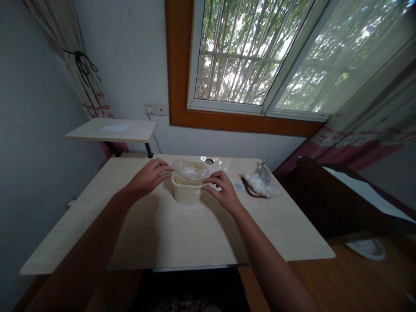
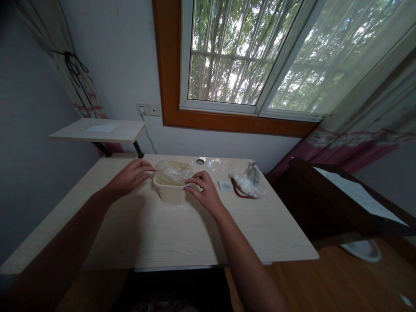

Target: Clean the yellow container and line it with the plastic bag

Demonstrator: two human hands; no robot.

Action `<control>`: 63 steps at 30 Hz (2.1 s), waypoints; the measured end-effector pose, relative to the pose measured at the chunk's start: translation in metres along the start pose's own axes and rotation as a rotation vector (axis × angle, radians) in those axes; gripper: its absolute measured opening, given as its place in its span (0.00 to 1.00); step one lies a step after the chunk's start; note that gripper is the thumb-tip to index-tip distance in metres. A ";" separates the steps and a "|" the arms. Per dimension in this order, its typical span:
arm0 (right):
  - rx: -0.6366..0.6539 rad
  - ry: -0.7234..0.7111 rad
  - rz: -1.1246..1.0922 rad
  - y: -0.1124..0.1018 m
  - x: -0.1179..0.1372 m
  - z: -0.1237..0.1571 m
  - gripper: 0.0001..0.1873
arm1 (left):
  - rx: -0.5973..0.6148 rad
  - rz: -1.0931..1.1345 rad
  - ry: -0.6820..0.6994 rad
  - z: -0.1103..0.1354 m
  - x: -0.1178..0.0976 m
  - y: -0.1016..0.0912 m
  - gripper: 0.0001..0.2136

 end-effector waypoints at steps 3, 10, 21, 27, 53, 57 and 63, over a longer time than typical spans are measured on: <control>-0.011 0.001 0.022 0.000 0.001 0.000 0.10 | 0.049 -0.093 0.022 -0.005 0.001 -0.005 0.14; -0.007 0.021 0.022 0.001 -0.001 0.000 0.10 | 0.113 -0.260 0.104 -0.011 -0.001 0.000 0.13; -0.023 0.003 0.121 0.001 0.001 -0.001 0.10 | -0.002 -0.246 0.075 -0.007 -0.008 0.004 0.10; -0.035 -0.003 0.137 0.004 0.004 -0.002 0.09 | -0.065 -0.161 0.074 0.007 -0.016 0.002 0.05; -0.047 -0.026 0.014 -0.008 0.001 0.008 0.07 | 0.125 -0.209 0.152 0.029 -0.027 0.034 0.08; -0.049 -0.027 0.072 -0.010 -0.004 0.015 0.06 | 0.123 -0.217 0.162 0.027 -0.028 0.034 0.08; 0.005 -0.045 0.158 -0.002 -0.017 0.022 0.07 | 0.118 -0.221 0.134 0.024 -0.025 0.037 0.08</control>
Point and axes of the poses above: each hand's wrist, its own z-axis away from the middle knuckle, its own y-axis out of the palm, x = y × z, the point moved 5 cm from there along -z, towards the middle knuckle, and after that the axes turned 8 degrees about y, right-handed, at the moved point
